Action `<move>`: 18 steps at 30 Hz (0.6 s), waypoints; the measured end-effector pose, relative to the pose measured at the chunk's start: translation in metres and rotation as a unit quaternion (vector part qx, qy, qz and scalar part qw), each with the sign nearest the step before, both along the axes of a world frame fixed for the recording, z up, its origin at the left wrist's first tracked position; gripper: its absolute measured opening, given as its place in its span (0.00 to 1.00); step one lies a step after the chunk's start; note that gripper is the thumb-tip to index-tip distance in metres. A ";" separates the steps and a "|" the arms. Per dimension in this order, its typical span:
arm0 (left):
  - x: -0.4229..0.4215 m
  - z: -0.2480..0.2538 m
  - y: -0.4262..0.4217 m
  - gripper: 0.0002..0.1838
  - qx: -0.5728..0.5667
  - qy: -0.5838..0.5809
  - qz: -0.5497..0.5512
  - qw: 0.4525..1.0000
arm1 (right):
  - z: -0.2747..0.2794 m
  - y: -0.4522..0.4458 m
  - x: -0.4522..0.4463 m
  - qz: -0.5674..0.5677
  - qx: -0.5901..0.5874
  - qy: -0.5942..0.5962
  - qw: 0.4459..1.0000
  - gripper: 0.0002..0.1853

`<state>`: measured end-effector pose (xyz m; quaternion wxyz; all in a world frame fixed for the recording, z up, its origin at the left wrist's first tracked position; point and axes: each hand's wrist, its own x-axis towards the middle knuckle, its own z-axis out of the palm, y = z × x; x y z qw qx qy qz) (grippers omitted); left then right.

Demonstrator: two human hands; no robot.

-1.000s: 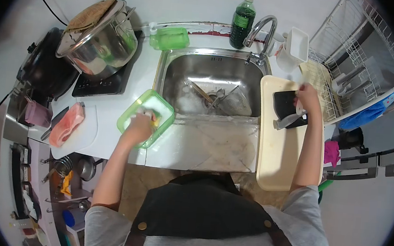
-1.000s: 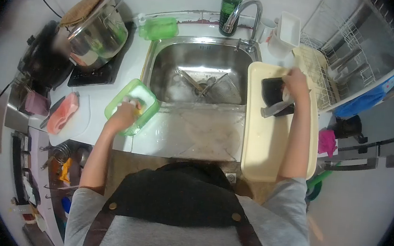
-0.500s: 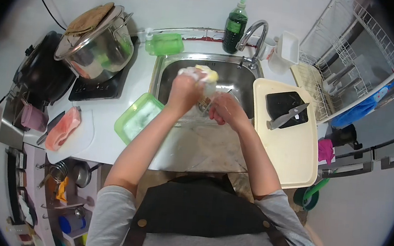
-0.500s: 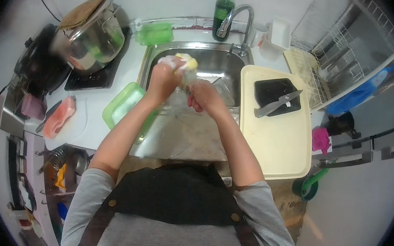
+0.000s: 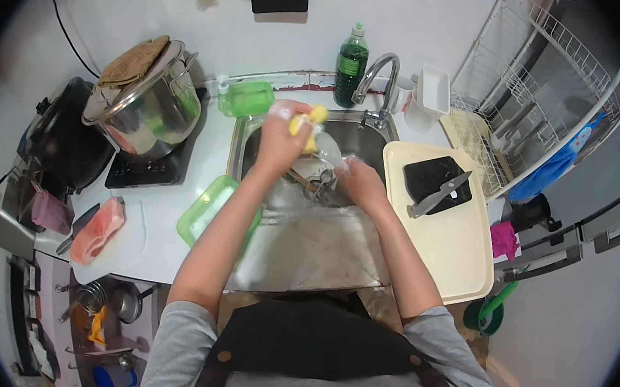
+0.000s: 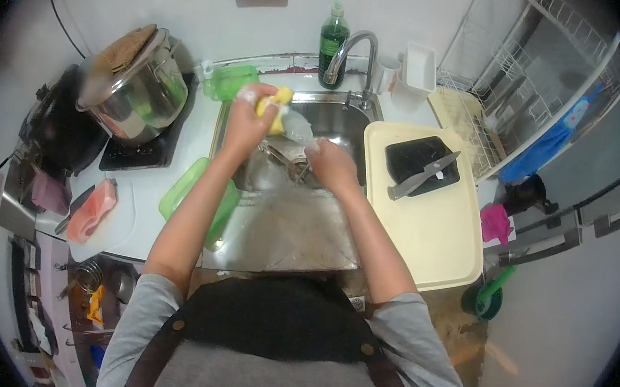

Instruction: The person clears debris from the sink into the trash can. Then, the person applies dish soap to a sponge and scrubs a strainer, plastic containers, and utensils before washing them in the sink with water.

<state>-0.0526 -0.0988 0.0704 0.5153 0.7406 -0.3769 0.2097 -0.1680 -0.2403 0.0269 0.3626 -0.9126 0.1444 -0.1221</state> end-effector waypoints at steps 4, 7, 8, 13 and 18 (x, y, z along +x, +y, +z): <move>-0.035 -0.001 -0.015 0.12 0.169 -0.267 -0.018 0.949 | 0.012 0.011 0.000 0.031 -0.065 -0.032 0.997 0.11; -0.001 -0.013 -0.012 0.13 0.201 0.036 0.011 0.979 | 0.028 0.031 -0.014 0.029 -0.122 -0.027 0.992 0.08; 0.012 -0.011 -0.013 0.14 0.155 0.143 0.057 0.976 | 0.031 0.034 -0.018 0.027 -0.145 -0.026 0.989 0.07; -0.002 -0.022 -0.017 0.10 0.357 -0.242 -0.027 0.902 | 0.035 0.019 -0.016 0.026 -0.170 0.017 0.985 0.07; 0.008 -0.016 -0.020 0.06 0.276 -0.025 0.050 0.960 | 0.041 0.022 -0.021 0.029 -0.178 -0.016 0.983 0.06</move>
